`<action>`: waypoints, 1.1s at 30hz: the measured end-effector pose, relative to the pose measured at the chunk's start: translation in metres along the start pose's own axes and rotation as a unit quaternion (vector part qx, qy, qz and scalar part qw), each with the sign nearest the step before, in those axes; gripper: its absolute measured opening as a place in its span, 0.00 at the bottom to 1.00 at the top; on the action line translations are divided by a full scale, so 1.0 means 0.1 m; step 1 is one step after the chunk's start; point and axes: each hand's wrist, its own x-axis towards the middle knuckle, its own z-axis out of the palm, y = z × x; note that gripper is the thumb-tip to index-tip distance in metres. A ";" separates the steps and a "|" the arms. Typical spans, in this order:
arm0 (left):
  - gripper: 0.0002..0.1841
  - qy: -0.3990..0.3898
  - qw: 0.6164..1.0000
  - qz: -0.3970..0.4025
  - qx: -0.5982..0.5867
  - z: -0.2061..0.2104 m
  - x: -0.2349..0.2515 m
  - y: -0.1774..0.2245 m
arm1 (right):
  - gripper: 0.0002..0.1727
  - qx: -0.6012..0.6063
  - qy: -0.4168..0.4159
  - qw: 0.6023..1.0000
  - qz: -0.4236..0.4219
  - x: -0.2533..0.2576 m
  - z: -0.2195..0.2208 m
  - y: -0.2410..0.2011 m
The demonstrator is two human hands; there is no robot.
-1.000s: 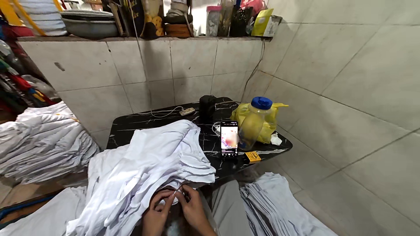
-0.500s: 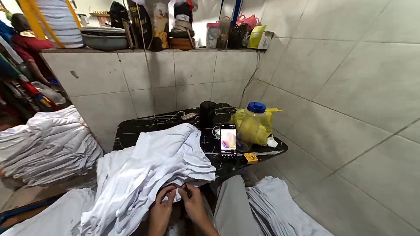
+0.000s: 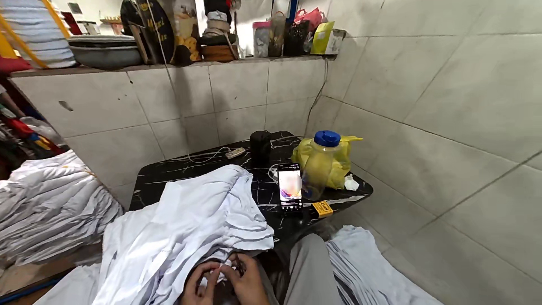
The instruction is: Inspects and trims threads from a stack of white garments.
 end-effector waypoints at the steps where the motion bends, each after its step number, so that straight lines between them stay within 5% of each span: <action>1: 0.09 -0.003 1.000 -0.001 -0.008 -0.01 -0.01 -0.02 | 0.11 0.016 0.006 1.000 0.008 -0.01 0.00 -0.01; 8: 0.06 0.055 0.987 0.139 0.062 0.07 -0.03 -0.16 | 0.07 0.019 0.006 1.000 -0.021 -0.01 -0.02 0.04; 15: 0.10 0.093 0.964 0.108 0.222 0.14 -0.06 -0.05 | 0.09 -0.006 -0.016 1.000 -0.019 -0.02 -0.03 0.05; 23: 0.14 -0.014 0.989 0.137 0.058 -0.01 0.00 -0.24 | 0.09 0.009 -0.020 0.999 -0.031 -0.03 -0.02 0.09; 33: 0.05 0.038 0.990 0.117 0.068 0.10 0.08 -0.18 | 0.11 -0.033 0.042 0.992 -0.118 -0.08 0.13 0.23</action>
